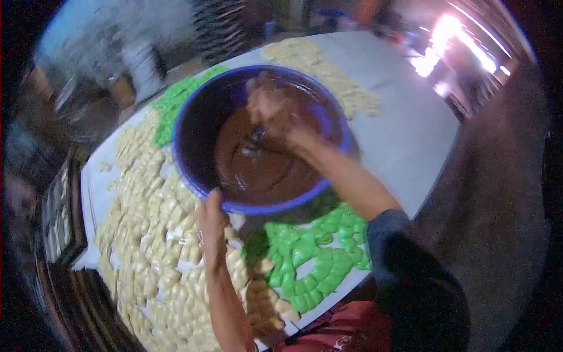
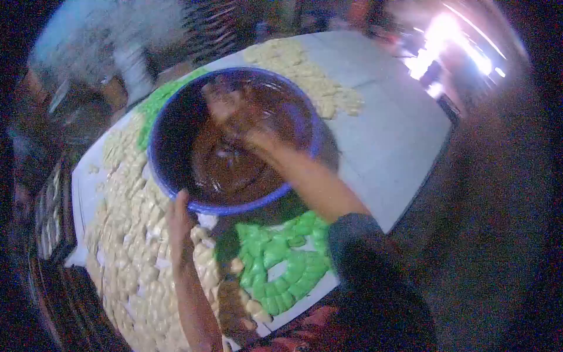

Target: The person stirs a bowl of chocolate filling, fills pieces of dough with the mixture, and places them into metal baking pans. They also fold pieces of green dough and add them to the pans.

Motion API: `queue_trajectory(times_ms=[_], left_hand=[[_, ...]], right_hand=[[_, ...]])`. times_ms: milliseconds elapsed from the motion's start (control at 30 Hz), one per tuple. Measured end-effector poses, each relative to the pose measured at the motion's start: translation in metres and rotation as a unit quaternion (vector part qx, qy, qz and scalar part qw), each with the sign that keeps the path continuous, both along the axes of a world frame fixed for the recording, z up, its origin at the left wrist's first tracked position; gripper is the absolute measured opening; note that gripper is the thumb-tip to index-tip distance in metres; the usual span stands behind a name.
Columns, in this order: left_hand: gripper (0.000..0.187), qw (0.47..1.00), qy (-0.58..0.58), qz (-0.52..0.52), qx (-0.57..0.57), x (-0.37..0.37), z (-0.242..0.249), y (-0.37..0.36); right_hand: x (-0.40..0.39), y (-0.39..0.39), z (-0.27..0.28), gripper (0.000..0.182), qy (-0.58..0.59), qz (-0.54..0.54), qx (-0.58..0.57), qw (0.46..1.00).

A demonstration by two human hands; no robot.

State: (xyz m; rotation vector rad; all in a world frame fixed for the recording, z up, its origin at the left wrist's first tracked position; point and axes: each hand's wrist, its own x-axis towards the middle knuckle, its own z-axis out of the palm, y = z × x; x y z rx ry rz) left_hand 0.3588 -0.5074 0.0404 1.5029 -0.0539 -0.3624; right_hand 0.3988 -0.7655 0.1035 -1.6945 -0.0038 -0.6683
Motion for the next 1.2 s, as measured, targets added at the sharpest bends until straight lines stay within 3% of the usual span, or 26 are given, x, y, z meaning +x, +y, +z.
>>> queue_trajectory(times_ms=[100, 200, 267, 300, 400, 433, 467, 533, 600, 667, 733, 767, 833, 867, 900, 933, 1000, 1067, 1167, 1200], left_hand=[[0.033, 0.999, 0.001, 0.044, -0.001, -0.016, 0.031, -0.013], [0.031, 0.999, 0.021, 0.035, 0.0, -0.011, 0.02, -0.01], [0.03, 0.999, 0.024, 0.039, -0.001, -0.011, 0.018, -0.008], [0.03, 0.999, 0.021, 0.034, -0.006, -0.01, 0.017, -0.006], [0.03, 0.999, 0.016, 0.031, -0.001, -0.014, 0.025, -0.008], [0.03, 0.999, -0.004, 0.032, -0.008, -0.016, 0.024, -0.008], [0.03, 0.999, -0.024, 0.033, -0.014, -0.018, 0.024, -0.008], [0.03, 1.0, -0.001, 0.029, -0.012, -0.014, 0.019, -0.006], [0.027, 0.998, 0.008, 0.043, -0.046, -0.011, 0.014, -0.008], [0.025, 0.998, 0.02, 0.041, -0.052, -0.009, 0.012, -0.008], [0.026, 0.997, 0.028, 0.057, -0.046, -0.005, 0.003, -0.006], [0.027, 0.997, 0.024, 0.065, -0.04, -0.006, 0.006, -0.009], [0.031, 0.997, 0.019, 0.076, -0.027, -0.012, 0.017, -0.013], [0.036, 1.0, 0.015, 0.002, -0.004, -0.006, 0.013, 0.0], [0.036, 1.0, 0.019, 0.008, 0.006, -0.006, 0.016, -0.001], [0.036, 0.999, 0.023, 0.016, 0.017, -0.007, 0.018, -0.001], [0.035, 0.999, 0.021, 0.046, 0.014, -0.017, 0.03, -0.009], [0.034, 0.999, 0.024, 0.045, 0.002, -0.015, 0.028, -0.007], [0.032, 0.997, -0.006, 0.062, -0.051, -0.016, 0.019, -0.013], [0.032, 0.996, 0.001, 0.064, -0.06, -0.018, 0.02, -0.014]], right_hand=[[-0.051, 0.048, 0.022, 0.053, 0.021, 0.139, -0.02, 0.99], [-0.062, -0.012, 0.046, 0.057, 0.025, 0.021, -0.064, 0.997], [-0.03, -0.043, -0.005, 0.036, 0.042, 0.002, 0.031, 0.999], [-0.01, -0.053, -0.052, 0.044, 0.114, 0.047, 0.055, 0.991], [-0.097, 0.01, -0.01, 0.05, 0.092, 0.14, 0.037, 0.985], [-0.097, 0.011, -0.011, 0.031, 0.061, 0.137, 0.04, 0.988], [-0.099, 0.012, -0.013, 0.023, 0.033, 0.133, 0.044, 0.99], [-0.099, -0.005, 0.004, 0.037, 0.065, 0.05, -0.038, 0.996], [-0.069, -0.061, 0.029, 0.04, 0.112, -0.088, -0.14, 0.98], [0.024, -0.118, -0.009, 0.043, 0.083, -0.227, -0.098, 0.965], [0.099, -0.11, -0.024, 0.047, -0.022, -0.278, -0.072, 0.958], [0.125, -0.088, -0.028, 0.043, -0.042, -0.243, -0.032, 0.969], [0.156, -0.019, -0.038, 0.038, -0.053, 0.003, 0.126, 0.991], [0.163, 0.019, -0.044, 0.037, -0.04, 0.164, 0.247, 0.954], [0.16, 0.051, -0.05, 0.037, -0.004, 0.302, 0.38, 0.874], [0.148, 0.074, -0.053, 0.038, 0.046, 0.375, 0.454, 0.807], [0.081, 0.088, -0.026, 0.04, 0.143, 0.35, 0.388, 0.84], [0.004, 0.075, 0.02, 0.05, 0.115, 0.305, 0.141, 0.935], [0.033, 0.053, 0.028, 0.06, 0.08, 0.28, 0.053, 0.955], [0.058, 0.051, 0.014, 0.058, 0.063, 0.259, 0.093, 0.959]])
